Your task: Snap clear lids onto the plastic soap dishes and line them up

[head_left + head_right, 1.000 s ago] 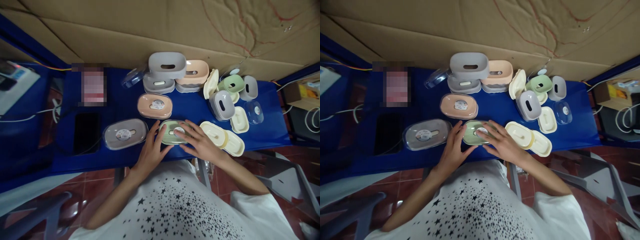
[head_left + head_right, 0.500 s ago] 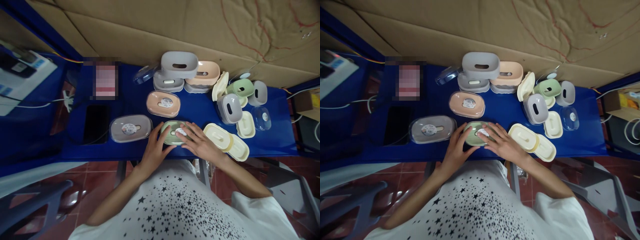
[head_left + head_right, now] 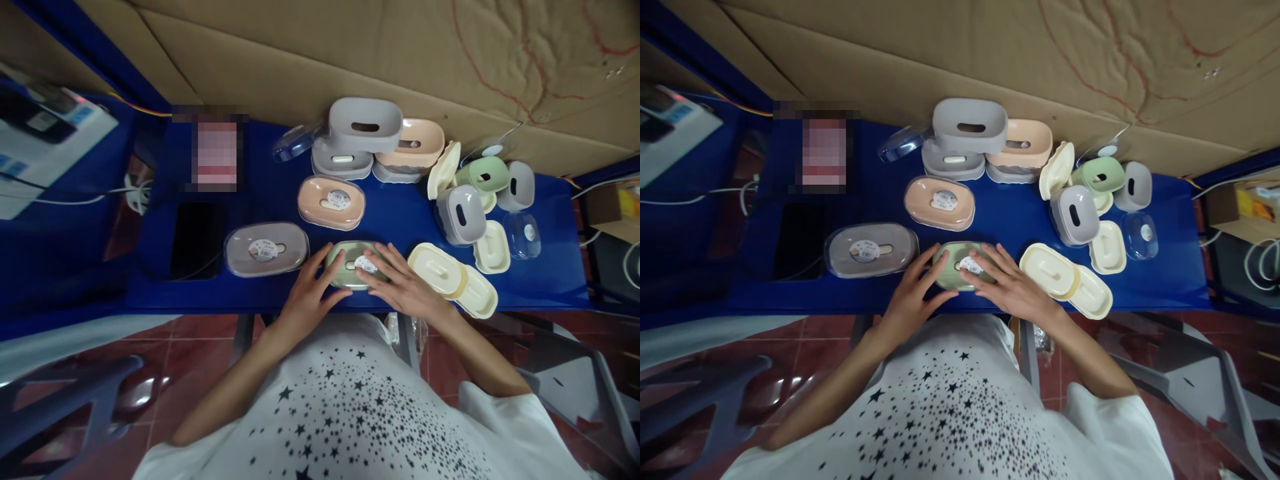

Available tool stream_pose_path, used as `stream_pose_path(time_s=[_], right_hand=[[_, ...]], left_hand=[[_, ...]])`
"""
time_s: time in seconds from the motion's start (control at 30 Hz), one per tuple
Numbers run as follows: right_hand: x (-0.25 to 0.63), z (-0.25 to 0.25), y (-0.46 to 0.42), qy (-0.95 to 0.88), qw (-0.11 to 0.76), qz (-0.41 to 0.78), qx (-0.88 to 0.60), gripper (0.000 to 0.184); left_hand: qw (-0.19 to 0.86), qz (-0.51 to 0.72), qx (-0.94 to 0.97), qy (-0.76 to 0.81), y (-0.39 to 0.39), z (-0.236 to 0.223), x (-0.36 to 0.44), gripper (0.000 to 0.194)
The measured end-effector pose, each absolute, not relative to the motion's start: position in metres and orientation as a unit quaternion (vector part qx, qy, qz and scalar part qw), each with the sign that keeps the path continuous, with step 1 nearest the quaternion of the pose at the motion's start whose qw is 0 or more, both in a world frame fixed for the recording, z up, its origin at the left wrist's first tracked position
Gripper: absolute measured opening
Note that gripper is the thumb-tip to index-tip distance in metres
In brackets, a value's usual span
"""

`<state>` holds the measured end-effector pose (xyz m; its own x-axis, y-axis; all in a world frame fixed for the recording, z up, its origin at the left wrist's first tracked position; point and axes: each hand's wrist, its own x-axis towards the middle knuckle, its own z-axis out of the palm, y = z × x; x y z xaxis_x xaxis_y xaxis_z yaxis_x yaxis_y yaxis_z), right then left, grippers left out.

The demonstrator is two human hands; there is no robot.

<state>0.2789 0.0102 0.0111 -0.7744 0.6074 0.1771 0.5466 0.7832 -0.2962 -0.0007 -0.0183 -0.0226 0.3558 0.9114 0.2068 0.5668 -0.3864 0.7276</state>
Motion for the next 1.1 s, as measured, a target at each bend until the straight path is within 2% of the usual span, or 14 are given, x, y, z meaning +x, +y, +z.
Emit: stream_pose_path(time_s=[0.37, 0.47, 0.57, 0.7, 0.87, 1.1], right_hand=[[0.271, 0.000, -0.012, -0.932, 0.169, 0.086, -0.307, 0.069], [0.273, -0.004, -0.017, -0.934, 0.156, 0.069, -0.314, 0.061], [0.275, -0.007, -0.020, -0.932, 0.131, 0.103, -0.323, 0.058], [0.276, -0.010, -0.018, -0.924, 0.121, 0.145, -0.333, 0.060], [0.280, -0.016, -0.013, -0.924, 0.117, 0.142, -0.335, 0.062], [0.280, -0.017, -0.007, -0.921, 0.173, 0.106, -0.332, 0.070]], left_hand=[[0.281, 0.273, 0.813, 0.431, -0.026, -0.015, -0.024, 0.080], [0.256, 0.266, 0.830, 0.417, -0.029, -0.015, -0.026, 0.081], [0.237, 0.266, 0.840, 0.408, -0.029, -0.014, -0.028, 0.080], [0.246, 0.264, 0.839, 0.407, -0.026, -0.012, -0.028, 0.079], [0.275, 0.273, 0.818, 0.426, -0.026, -0.015, -0.023, 0.080], [0.254, 0.290, 0.816, 0.432, -0.025, -0.020, -0.009, 0.073]])
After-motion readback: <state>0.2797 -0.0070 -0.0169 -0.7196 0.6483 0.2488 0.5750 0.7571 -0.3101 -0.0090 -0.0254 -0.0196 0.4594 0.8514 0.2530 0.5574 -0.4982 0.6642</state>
